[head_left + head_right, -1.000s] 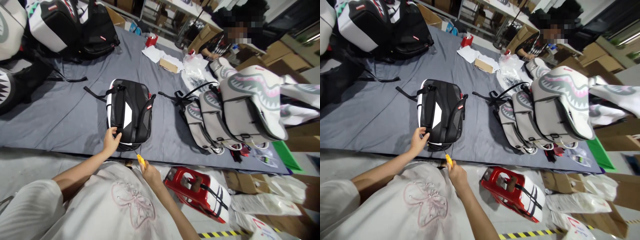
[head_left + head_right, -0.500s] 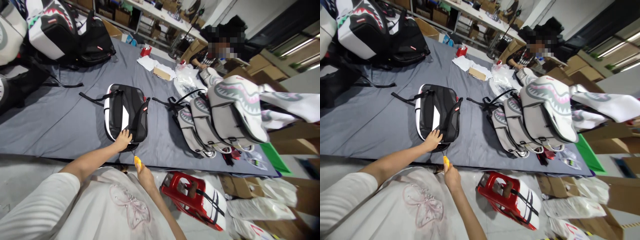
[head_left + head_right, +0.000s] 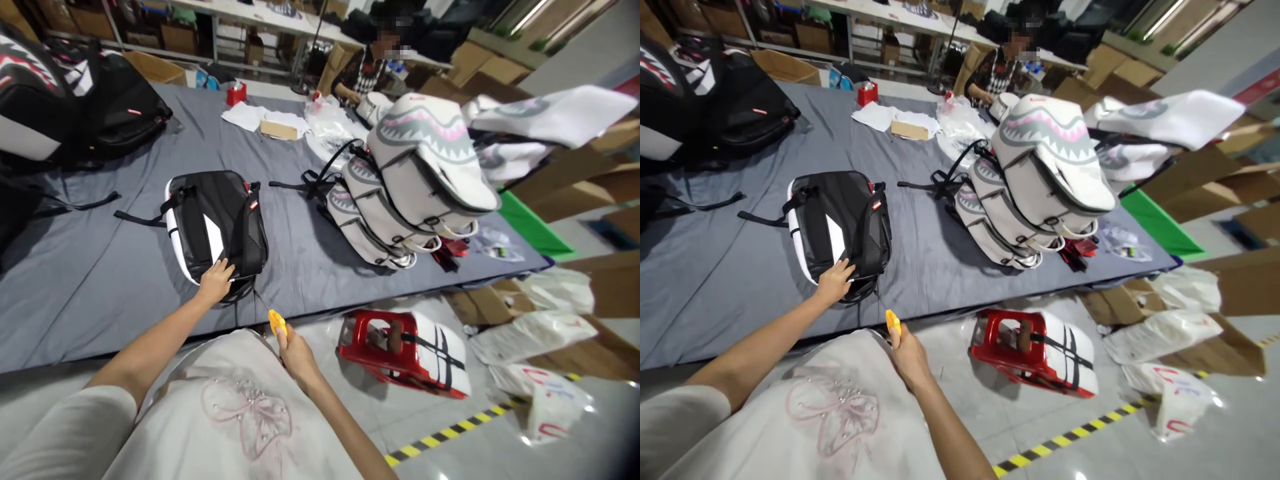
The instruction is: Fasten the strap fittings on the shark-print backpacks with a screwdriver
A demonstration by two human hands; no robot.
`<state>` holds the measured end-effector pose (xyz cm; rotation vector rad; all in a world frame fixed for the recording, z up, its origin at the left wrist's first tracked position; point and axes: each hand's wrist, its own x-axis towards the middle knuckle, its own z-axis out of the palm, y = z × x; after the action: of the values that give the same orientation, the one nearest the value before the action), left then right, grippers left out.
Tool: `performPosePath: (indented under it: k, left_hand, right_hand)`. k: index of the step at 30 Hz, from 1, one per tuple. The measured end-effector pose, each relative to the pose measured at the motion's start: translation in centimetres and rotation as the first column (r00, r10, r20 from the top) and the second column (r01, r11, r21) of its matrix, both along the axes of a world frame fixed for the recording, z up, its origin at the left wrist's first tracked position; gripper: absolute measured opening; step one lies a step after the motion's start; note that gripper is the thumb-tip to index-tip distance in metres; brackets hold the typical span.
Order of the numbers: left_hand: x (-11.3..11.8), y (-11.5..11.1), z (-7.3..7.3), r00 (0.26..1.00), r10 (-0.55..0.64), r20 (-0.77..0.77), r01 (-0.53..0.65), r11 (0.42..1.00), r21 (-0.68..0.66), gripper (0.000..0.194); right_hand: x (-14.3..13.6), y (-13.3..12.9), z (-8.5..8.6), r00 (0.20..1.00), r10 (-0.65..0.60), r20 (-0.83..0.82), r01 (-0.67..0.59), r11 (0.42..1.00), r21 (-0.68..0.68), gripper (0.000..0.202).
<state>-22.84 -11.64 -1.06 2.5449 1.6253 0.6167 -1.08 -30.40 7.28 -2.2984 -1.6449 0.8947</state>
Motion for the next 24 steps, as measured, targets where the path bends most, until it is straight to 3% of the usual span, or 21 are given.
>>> performPosePath:
  k: [11,18,21,24]
  left_hand:
    - [0.0,0.0,1.3,0.993,0.025,-0.112,-0.026,1.0,-0.005,0.05]
    - [4.0,-1.2,3.3,0.963,0.103,-0.251,-0.088,0.994,0.069,0.07]
    - [5.3,0.0,4.2,0.975,0.047,-0.217,-0.049,0.999,-0.005,0.06]
    - [5.1,1.8,6.1,0.992,0.117,-0.051,-0.12,0.99,-0.069,0.043]
  right_hand:
    - [2.3,2.1,-2.2,0.994,-0.036,-0.1,0.036,0.999,0.002,0.04]
    - [3.1,2.4,-3.2,0.985,-0.004,-0.172,0.006,1.0,0.01,0.042]
    - [3.4,2.1,-3.1,0.972,-0.017,-0.232,0.022,1.0,0.021,0.042]
    - [3.8,1.4,-2.9,0.962,-0.035,-0.272,0.06,0.995,0.084,0.039]
